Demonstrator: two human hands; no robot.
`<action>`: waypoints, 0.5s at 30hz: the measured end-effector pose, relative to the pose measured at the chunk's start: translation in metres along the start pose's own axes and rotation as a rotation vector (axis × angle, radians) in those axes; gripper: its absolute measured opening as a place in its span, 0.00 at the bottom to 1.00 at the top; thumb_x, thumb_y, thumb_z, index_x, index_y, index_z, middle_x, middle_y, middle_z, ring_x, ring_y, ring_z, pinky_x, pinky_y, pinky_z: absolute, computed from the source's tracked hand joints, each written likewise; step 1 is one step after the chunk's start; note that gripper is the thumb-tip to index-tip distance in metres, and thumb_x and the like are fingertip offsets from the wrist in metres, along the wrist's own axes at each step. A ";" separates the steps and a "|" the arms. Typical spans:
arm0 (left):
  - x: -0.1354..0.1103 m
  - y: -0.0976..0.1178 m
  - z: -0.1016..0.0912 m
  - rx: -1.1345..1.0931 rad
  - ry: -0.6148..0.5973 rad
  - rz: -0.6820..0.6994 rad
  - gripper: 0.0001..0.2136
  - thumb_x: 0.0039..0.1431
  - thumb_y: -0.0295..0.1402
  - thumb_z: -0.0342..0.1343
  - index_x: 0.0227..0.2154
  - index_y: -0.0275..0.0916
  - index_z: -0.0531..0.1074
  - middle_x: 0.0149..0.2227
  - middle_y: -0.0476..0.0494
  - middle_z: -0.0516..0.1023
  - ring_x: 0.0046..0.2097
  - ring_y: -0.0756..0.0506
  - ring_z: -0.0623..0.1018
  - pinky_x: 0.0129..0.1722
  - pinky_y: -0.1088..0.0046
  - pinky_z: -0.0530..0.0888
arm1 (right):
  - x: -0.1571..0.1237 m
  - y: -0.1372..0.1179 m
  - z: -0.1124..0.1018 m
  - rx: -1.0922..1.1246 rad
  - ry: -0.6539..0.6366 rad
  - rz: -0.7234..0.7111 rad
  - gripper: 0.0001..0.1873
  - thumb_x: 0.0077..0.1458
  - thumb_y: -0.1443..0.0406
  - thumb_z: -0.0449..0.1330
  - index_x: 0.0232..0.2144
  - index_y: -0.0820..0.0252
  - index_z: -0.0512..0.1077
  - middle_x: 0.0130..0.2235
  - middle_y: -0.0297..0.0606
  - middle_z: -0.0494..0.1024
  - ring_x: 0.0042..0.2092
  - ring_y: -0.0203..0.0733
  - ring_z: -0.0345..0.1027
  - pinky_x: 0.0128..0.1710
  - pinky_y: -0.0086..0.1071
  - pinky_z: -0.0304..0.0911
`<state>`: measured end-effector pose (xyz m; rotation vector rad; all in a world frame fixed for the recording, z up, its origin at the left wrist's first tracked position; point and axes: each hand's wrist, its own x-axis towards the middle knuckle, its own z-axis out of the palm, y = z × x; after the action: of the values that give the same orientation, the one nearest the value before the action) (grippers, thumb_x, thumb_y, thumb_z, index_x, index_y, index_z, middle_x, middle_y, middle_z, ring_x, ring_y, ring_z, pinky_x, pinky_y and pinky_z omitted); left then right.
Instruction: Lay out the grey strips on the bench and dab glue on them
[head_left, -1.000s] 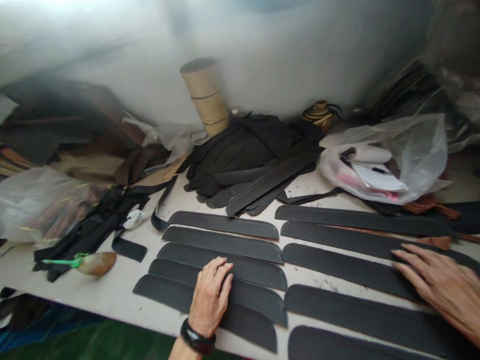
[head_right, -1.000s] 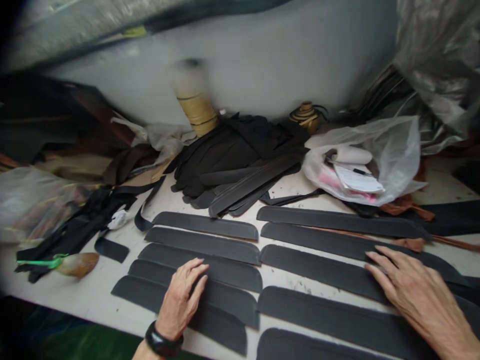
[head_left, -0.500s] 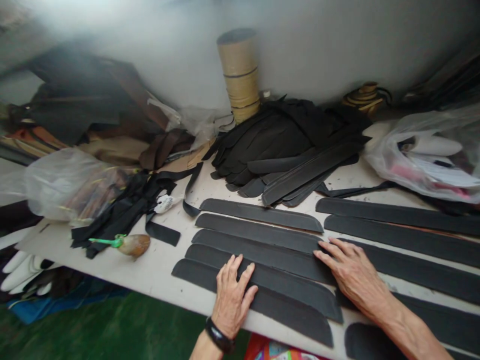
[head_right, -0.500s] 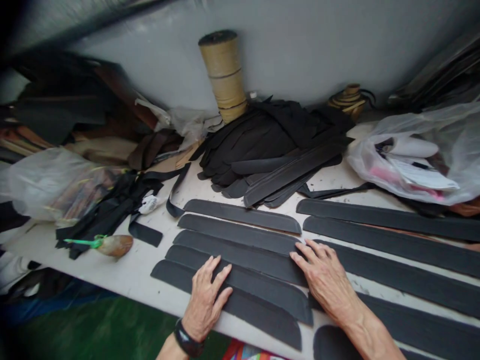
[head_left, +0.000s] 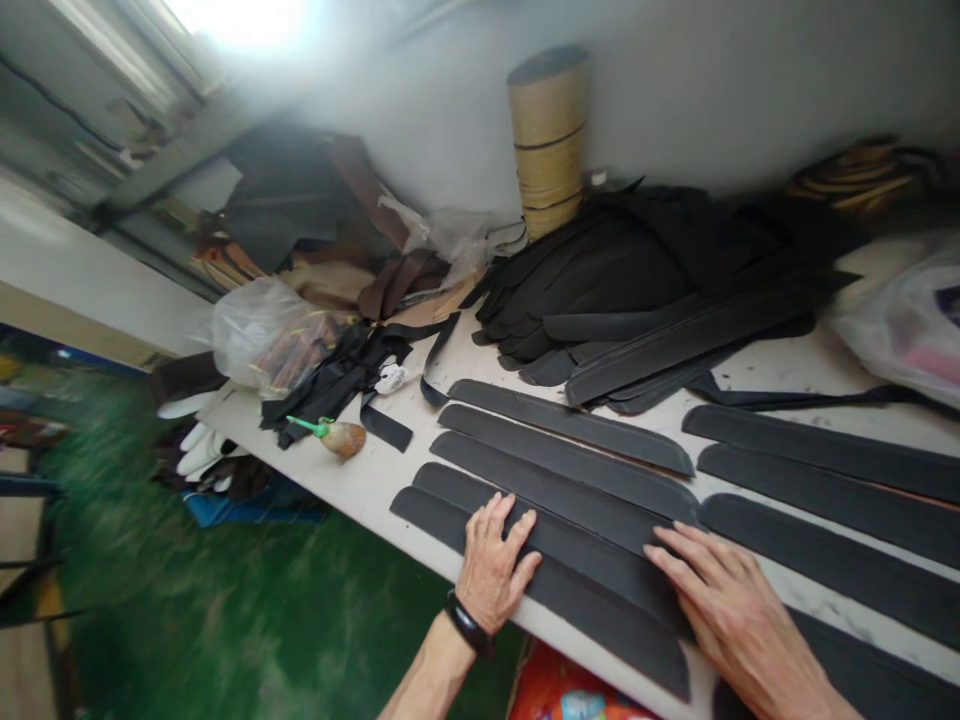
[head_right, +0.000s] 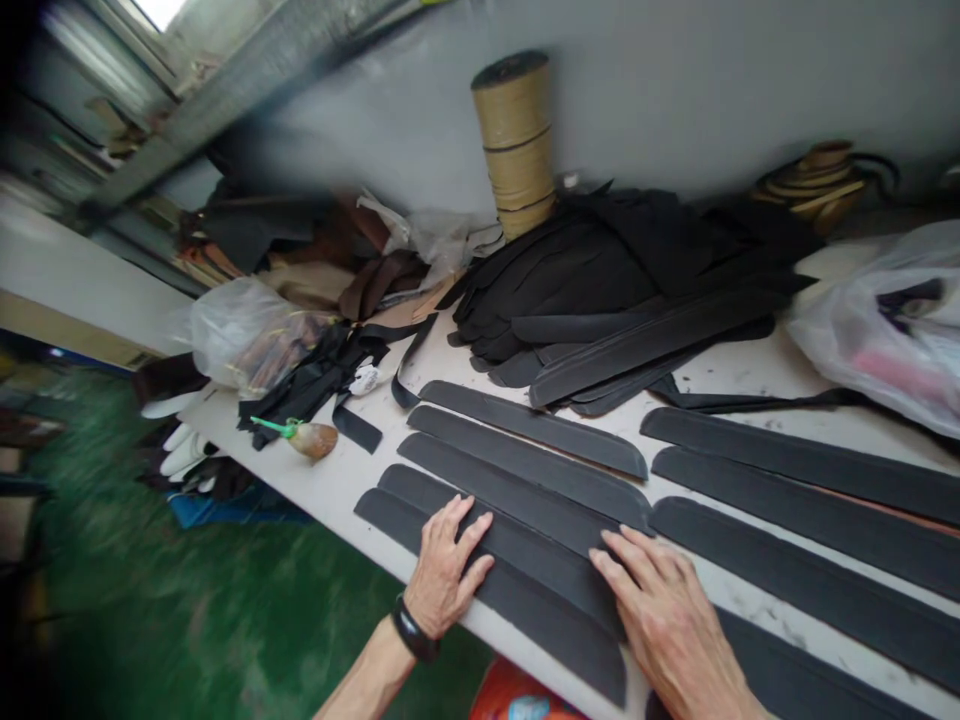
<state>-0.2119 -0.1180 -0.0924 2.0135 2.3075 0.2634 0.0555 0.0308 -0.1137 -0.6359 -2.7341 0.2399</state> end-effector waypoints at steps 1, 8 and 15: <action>0.000 0.000 0.000 -0.006 -0.006 -0.005 0.20 0.58 0.34 0.50 0.55 0.41 0.62 0.57 0.33 0.60 0.60 0.35 0.58 0.53 0.49 0.62 | -0.001 -0.003 0.000 0.027 -0.002 -0.005 0.21 0.53 0.73 0.49 0.47 0.54 0.70 0.50 0.38 0.72 0.53 0.48 0.60 0.49 0.43 0.56; -0.003 0.001 0.004 -0.048 -0.030 -0.027 0.21 0.58 0.34 0.50 0.55 0.39 0.61 0.58 0.32 0.58 0.61 0.35 0.56 0.55 0.49 0.58 | 0.001 -0.029 0.001 0.242 0.057 0.043 0.18 0.54 0.72 0.49 0.39 0.49 0.74 0.45 0.36 0.75 0.51 0.48 0.61 0.49 0.44 0.54; -0.007 -0.004 0.005 -0.105 -0.039 -0.021 0.24 0.58 0.38 0.51 0.57 0.41 0.58 0.60 0.34 0.57 0.62 0.35 0.54 0.56 0.48 0.55 | 0.001 -0.047 0.010 0.282 0.038 0.065 0.17 0.53 0.71 0.50 0.35 0.45 0.74 0.46 0.37 0.75 0.52 0.49 0.60 0.50 0.46 0.51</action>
<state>-0.2142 -0.1255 -0.0982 1.9263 2.2408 0.3342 0.0330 -0.0115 -0.1116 -0.6417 -2.5786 0.6091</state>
